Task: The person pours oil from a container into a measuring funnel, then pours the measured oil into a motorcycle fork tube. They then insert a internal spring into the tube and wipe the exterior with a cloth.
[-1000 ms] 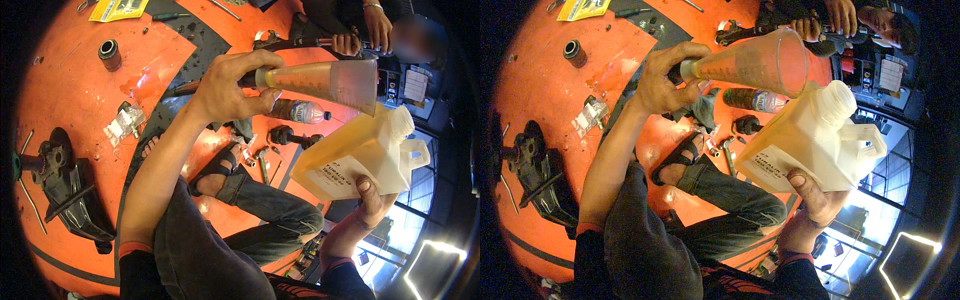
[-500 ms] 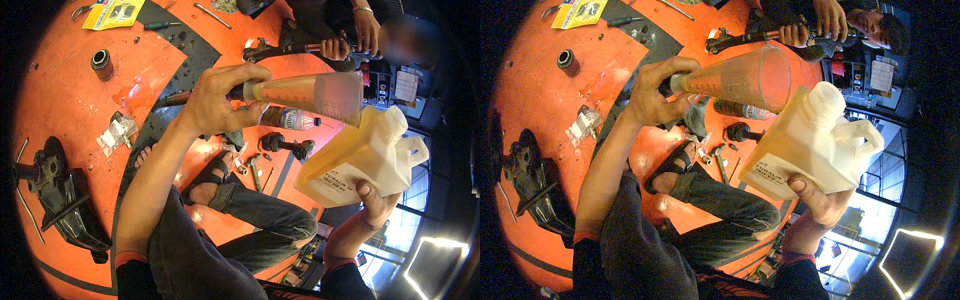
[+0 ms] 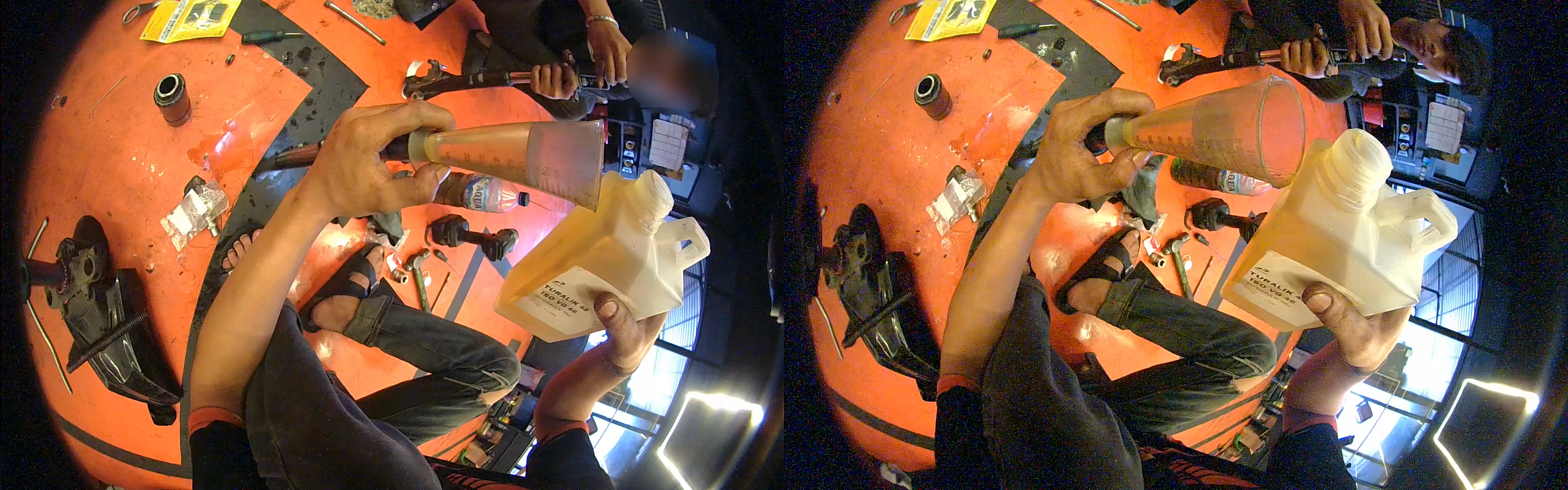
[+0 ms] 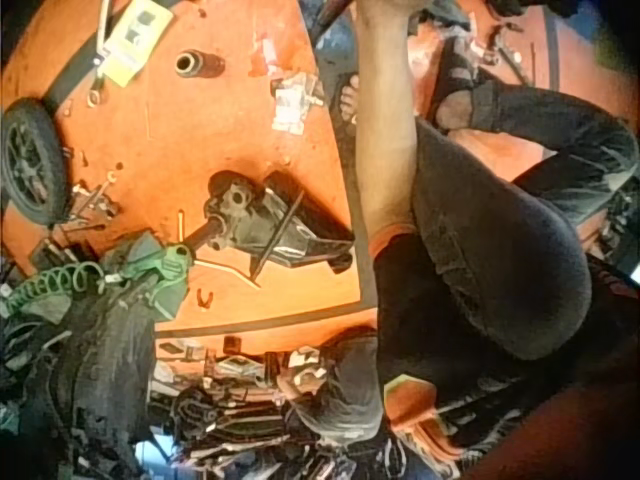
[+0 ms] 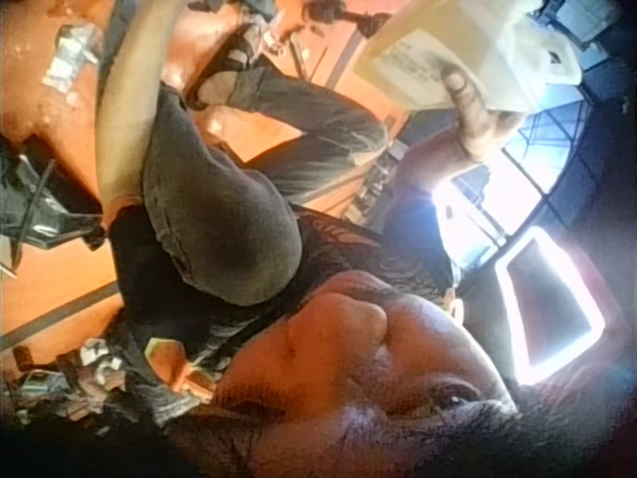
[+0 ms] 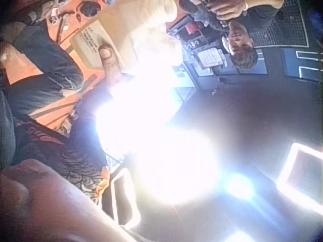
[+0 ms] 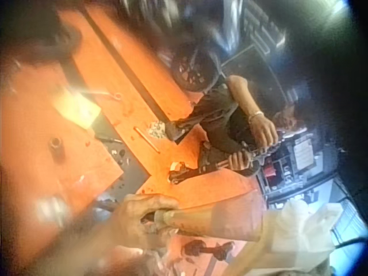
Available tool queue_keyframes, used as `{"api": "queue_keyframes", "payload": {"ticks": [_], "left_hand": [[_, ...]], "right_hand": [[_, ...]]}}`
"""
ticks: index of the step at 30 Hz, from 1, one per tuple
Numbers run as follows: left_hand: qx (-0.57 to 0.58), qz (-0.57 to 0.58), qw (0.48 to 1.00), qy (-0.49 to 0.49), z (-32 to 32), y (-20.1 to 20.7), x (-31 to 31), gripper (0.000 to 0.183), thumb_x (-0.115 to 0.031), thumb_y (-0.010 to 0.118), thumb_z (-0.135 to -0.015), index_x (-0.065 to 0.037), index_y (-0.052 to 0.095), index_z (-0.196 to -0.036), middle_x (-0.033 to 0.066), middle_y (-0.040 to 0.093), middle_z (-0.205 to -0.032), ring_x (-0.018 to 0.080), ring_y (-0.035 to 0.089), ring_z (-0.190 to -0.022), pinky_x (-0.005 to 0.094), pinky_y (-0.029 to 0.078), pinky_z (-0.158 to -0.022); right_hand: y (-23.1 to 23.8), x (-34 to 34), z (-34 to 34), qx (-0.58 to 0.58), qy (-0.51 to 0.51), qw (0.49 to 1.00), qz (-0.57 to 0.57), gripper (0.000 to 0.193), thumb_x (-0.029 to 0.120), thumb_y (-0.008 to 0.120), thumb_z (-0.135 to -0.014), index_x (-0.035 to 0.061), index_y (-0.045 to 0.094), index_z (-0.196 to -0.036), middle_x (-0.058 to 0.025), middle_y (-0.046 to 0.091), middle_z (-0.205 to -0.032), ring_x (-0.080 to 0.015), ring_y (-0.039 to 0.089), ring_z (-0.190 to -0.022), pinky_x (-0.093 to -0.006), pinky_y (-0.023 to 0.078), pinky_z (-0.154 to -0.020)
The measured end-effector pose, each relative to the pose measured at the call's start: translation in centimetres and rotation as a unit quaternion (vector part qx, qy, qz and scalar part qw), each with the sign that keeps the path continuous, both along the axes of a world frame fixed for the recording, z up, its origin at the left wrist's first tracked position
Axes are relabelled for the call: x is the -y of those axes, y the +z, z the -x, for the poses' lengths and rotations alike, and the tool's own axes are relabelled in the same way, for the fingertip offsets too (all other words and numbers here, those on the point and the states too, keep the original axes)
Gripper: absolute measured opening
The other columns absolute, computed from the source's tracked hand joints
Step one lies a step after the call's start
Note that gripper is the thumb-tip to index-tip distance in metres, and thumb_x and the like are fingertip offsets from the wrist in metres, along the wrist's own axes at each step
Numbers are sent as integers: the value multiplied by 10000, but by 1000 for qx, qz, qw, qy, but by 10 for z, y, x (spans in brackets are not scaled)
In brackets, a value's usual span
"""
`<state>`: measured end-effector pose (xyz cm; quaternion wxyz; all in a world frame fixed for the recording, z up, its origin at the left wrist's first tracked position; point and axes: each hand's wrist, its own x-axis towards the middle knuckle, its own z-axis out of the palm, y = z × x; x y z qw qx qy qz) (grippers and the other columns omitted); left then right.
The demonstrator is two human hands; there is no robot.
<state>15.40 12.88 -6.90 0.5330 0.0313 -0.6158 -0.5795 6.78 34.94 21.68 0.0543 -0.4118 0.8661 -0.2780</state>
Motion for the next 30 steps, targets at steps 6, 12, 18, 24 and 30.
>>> {"api": "queue_keyframes", "payload": {"ticks": [6,12,18,24,30], "left_hand": [[2,-6,1000,-2,1,-2,-1,400,-191,794,-744,-76,659,-1103,106,714,-898,276,715,-784,353,577,-720],[0,11,1000,8,0,-1,0,376,-180,792,-751,-59,665,-1084,94,716,-911,232,709,-764,335,567,-700],[4,6,1000,6,-1,1,0,400,-169,785,-730,-74,657,-1097,104,716,-910,281,717,-795,357,577,-724],[1,18,1000,5,-1,-1,1,359,-175,785,-769,-48,666,-1083,84,711,-896,193,690,-724,317,550,-662],[-8,19,1000,12,1,-1,0,362,-160,773,-754,-50,667,-1082,81,711,-883,199,695,-724,318,551,-661]], "right_hand": [[0,-1,0,12,-17,1000,0,1004,389,971,-662,-96,478,-1390,-159,658,-1207,-252,646,-1079,-400,518,-956],[4,1,1,24,-7,1000,-6,951,319,958,-667,-95,488,-1383,-164,677,-1180,-253,665,-1055,-398,532,-943],[2,-1,3,-1,0,1000,-5,1000,395,956,-676,-93,472,-1403,-168,661,-1205,-255,651,-1076,-400,514,-960],[3,8,-3,19,-9,1000,-14,950,345,951,-669,-111,500,-1370,-166,676,-1187,-255,662,-1060,-387,523,-945],[3,10,-5,46,-13,999,-11,903,287,953,-659,-120,526,-1343,-169,696,-1156,-256,676,-1040,-384,532,-940]]}}
